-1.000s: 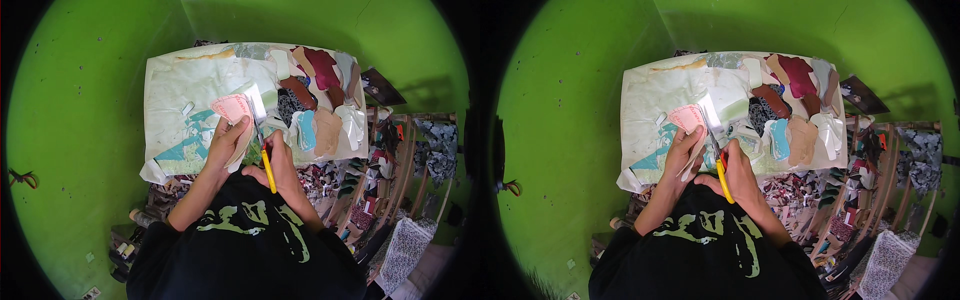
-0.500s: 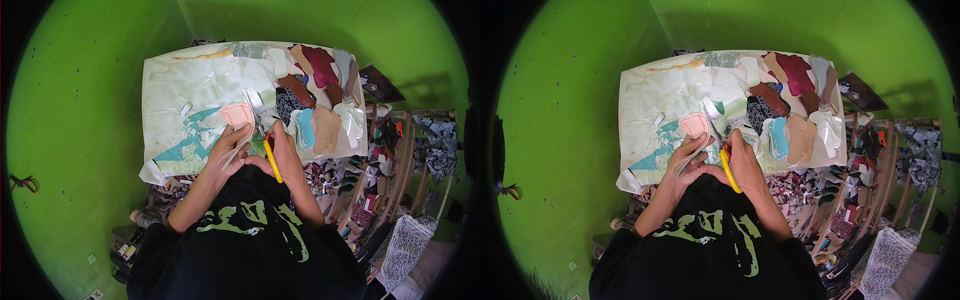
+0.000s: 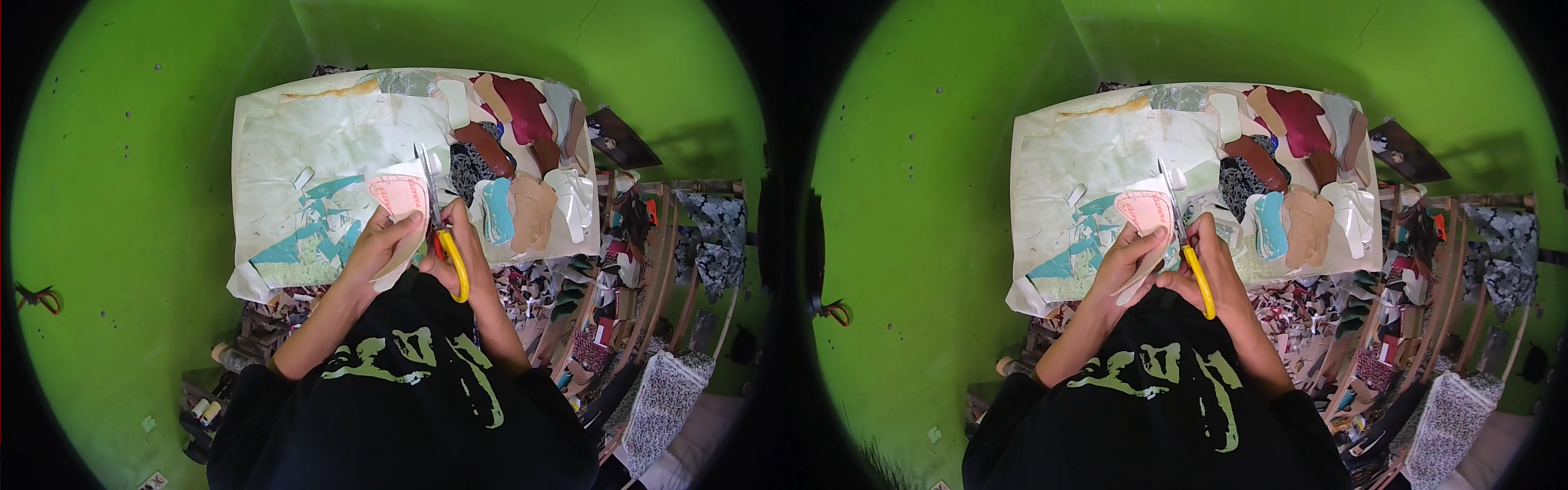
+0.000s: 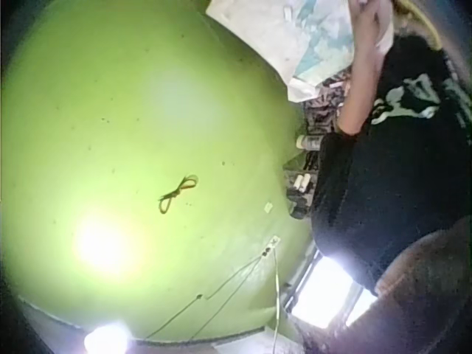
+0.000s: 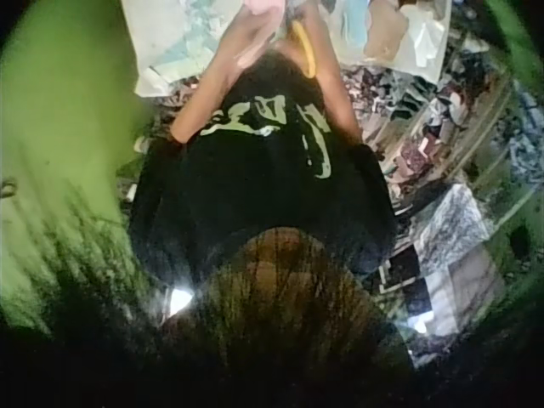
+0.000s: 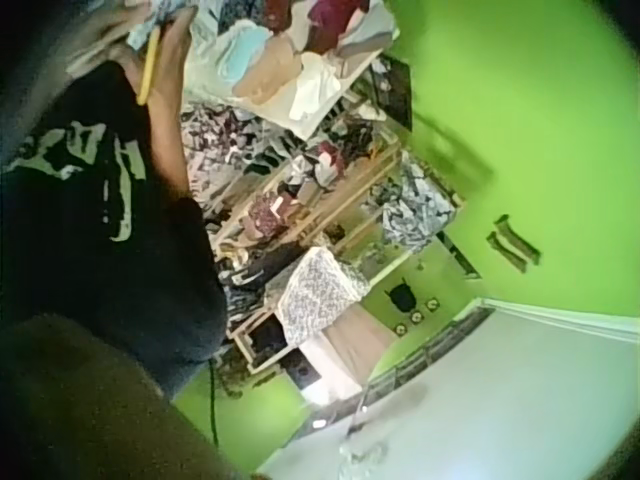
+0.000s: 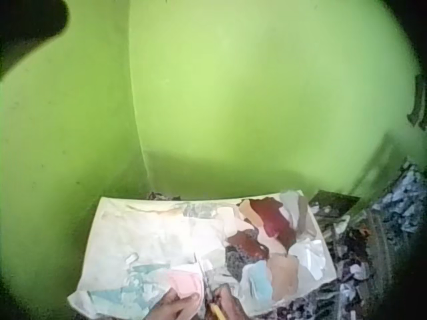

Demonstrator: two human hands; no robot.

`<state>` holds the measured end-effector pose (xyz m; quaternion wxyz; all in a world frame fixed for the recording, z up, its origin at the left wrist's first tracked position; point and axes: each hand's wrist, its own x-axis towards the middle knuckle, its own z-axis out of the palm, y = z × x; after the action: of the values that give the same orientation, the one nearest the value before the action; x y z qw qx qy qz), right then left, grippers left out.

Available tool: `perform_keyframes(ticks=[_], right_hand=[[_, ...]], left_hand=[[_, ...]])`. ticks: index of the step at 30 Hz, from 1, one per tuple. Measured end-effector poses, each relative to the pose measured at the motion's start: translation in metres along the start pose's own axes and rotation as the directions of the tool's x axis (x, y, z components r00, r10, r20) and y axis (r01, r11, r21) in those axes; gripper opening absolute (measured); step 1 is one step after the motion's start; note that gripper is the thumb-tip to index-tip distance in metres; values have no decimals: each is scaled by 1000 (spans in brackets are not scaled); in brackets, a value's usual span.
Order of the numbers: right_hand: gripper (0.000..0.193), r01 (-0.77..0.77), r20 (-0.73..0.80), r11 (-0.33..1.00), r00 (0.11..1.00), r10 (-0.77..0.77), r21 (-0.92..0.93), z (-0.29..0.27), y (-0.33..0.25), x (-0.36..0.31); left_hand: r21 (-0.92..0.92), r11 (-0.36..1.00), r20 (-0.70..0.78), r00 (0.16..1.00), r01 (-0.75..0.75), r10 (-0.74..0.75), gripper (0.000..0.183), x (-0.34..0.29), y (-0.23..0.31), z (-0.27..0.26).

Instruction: Cutting out a pink foam shoe insole from a larger sheet of material using scissors.

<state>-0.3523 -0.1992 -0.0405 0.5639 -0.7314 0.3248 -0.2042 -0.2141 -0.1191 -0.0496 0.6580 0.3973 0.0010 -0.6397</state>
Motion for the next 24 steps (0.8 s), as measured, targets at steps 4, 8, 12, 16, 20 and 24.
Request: perform_keyframes(ticks=[4,8,12,16,20,24], right_hand=[[97,-3,8,1000,1000,3,-1,-5,-4,2],[88,2,-10,997,1000,-1,76,-6,13,-4],[85,11,-100,980,995,9,196,-9,11,-6],[89,5,-22,998,1000,-4,58,-21,-5,-7],[99,21,47,991,999,-15,-129,-22,9,-14],[100,97,55,968,995,-87,-230,-13,13,-15]], left_hand=[[-45,998,-106,994,35,-40,38,-3,-1,15],[14,1000,-15,1000,17,-16,38,-7,1,7],[81,997,-22,1000,-5,7,36,-7,0,1],[187,979,-36,995,-86,94,35,-3,0,-6],[289,954,-11,997,-76,82,38,-9,10,-3],[289,953,4,996,-89,91,40,-9,10,-1]])
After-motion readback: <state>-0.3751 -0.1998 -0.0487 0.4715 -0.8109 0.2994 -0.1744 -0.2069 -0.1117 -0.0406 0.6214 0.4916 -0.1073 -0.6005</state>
